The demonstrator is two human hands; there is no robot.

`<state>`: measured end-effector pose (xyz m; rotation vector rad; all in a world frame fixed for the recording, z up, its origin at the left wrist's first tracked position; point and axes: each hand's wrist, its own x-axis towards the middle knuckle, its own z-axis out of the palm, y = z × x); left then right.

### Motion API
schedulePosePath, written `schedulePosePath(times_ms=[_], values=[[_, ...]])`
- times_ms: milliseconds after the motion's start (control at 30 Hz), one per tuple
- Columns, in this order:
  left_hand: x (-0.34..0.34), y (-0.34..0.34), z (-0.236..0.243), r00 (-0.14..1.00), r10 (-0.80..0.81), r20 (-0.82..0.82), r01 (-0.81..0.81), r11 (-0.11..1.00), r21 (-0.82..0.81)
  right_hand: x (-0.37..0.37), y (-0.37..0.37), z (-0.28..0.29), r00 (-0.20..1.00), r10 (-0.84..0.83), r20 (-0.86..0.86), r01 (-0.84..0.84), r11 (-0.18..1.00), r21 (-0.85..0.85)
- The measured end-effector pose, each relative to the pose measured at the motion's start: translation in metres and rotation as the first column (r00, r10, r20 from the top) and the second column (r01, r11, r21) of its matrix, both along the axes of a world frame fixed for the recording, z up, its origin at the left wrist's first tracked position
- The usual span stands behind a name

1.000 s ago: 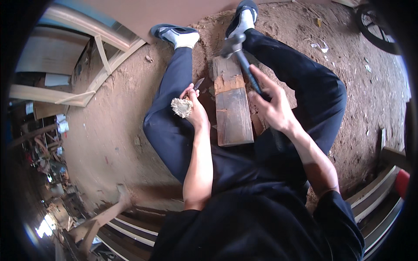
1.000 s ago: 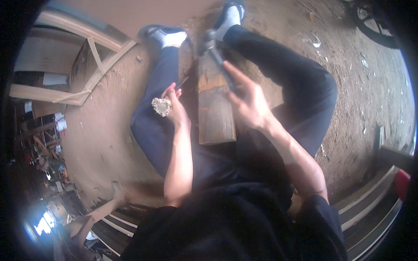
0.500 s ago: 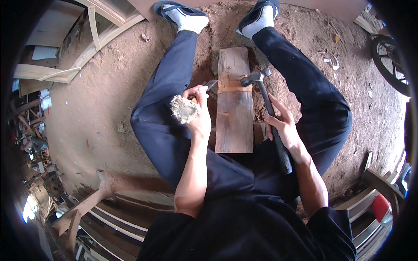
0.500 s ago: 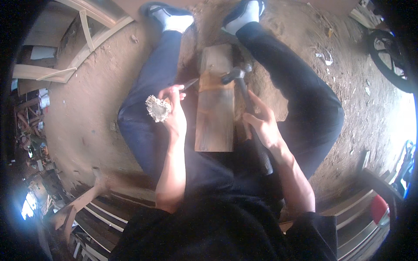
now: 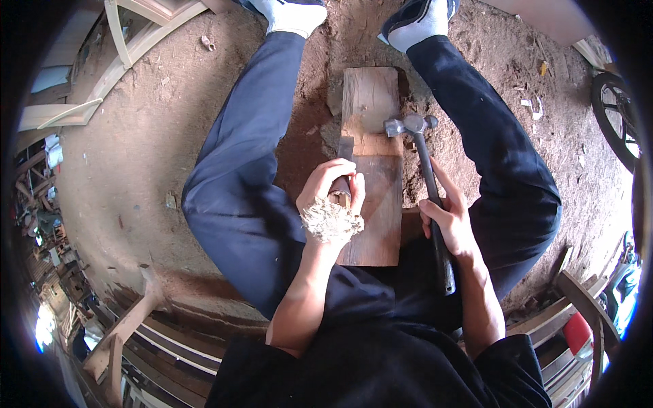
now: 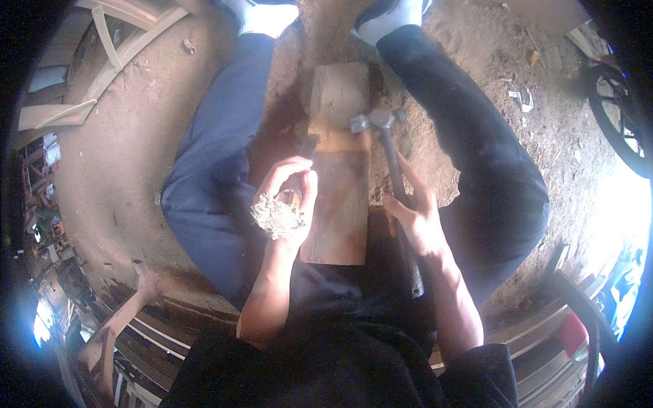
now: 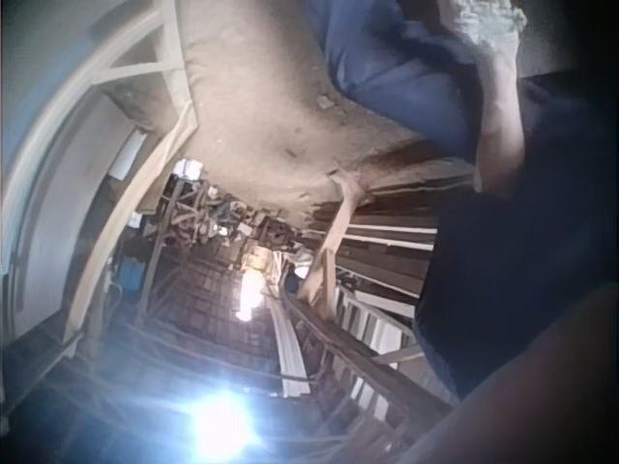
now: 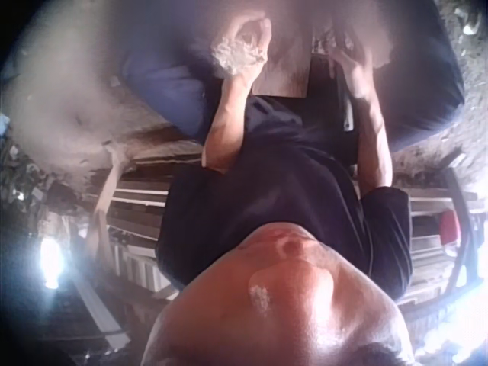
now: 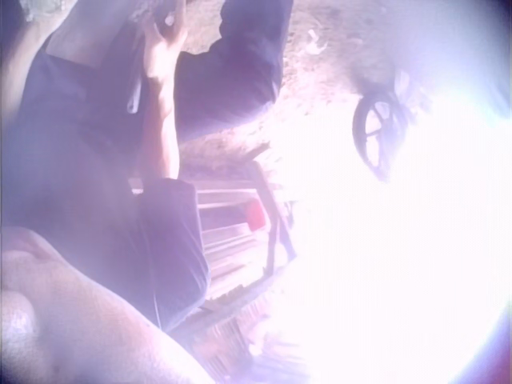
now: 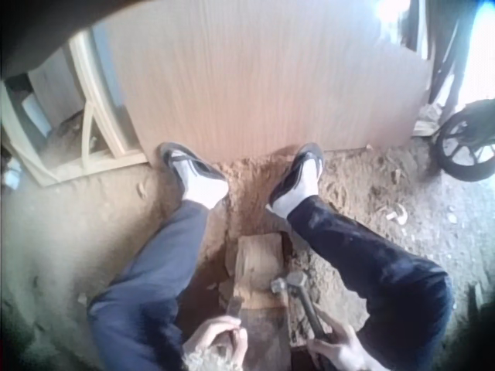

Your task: The person sits on the ground and repeatedly strikes a small piece of wood with a hammer, carving or shaping it. The person holds the wood in one hand and uses the hammer in the other to chip away material.

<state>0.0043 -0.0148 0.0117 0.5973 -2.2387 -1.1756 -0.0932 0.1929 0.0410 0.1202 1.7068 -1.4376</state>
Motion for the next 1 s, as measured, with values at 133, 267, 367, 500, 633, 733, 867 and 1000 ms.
schedulePosePath(times_ms=[133, 267, 367, 500, 633, 733, 867, 1000], values=[[-0.012, 0.000, -0.004, 1.000, 0.023, -0.014, -0.023, 1.000, 0.003, -0.002, -0.001, 0.000, 0.999, 0.035, -0.020, -0.034, 0.999, 0.026], [-0.017, -0.002, -0.005, 0.999, 0.041, -0.023, -0.042, 0.998, -0.035, -0.002, -0.003, -0.002, 0.999, 0.049, -0.017, -0.049, 0.999, 0.017], [-0.017, 0.002, 0.000, 0.998, 0.050, -0.024, -0.050, 0.999, -0.004, -0.005, -0.002, -0.003, 0.996, 0.080, -0.032, -0.079, 0.996, 0.051], [-0.009, 0.006, 0.004, 1.000, 0.016, -0.009, -0.016, 1.000, -0.020, -0.004, 0.000, -0.003, 0.994, 0.092, -0.055, -0.088, 0.994, 0.061], [-0.016, 0.011, 0.001, 1.000, -0.022, -0.007, 0.022, 0.999, -0.047, -0.002, 0.001, -0.005, 0.991, 0.116, -0.063, -0.112, 0.992, 0.057], [-0.015, 0.016, -0.002, 0.995, -0.094, 0.020, 0.095, 0.995, -0.039, -0.002, -0.001, -0.001, 0.989, 0.135, -0.053, -0.133, 0.990, 0.037], [-0.011, 0.025, 0.014, 0.991, -0.128, 0.041, 0.128, 0.992, 0.007, 0.005, 0.003, -0.003, 0.989, 0.143, -0.033, -0.141, 0.989, 0.042], [-0.004, 0.030, 0.022, 0.987, -0.153, 0.044, 0.158, 0.977, -0.141, 0.004, 0.003, -0.002, 0.991, 0.132, -0.029, -0.132, 0.991, 0.002]])
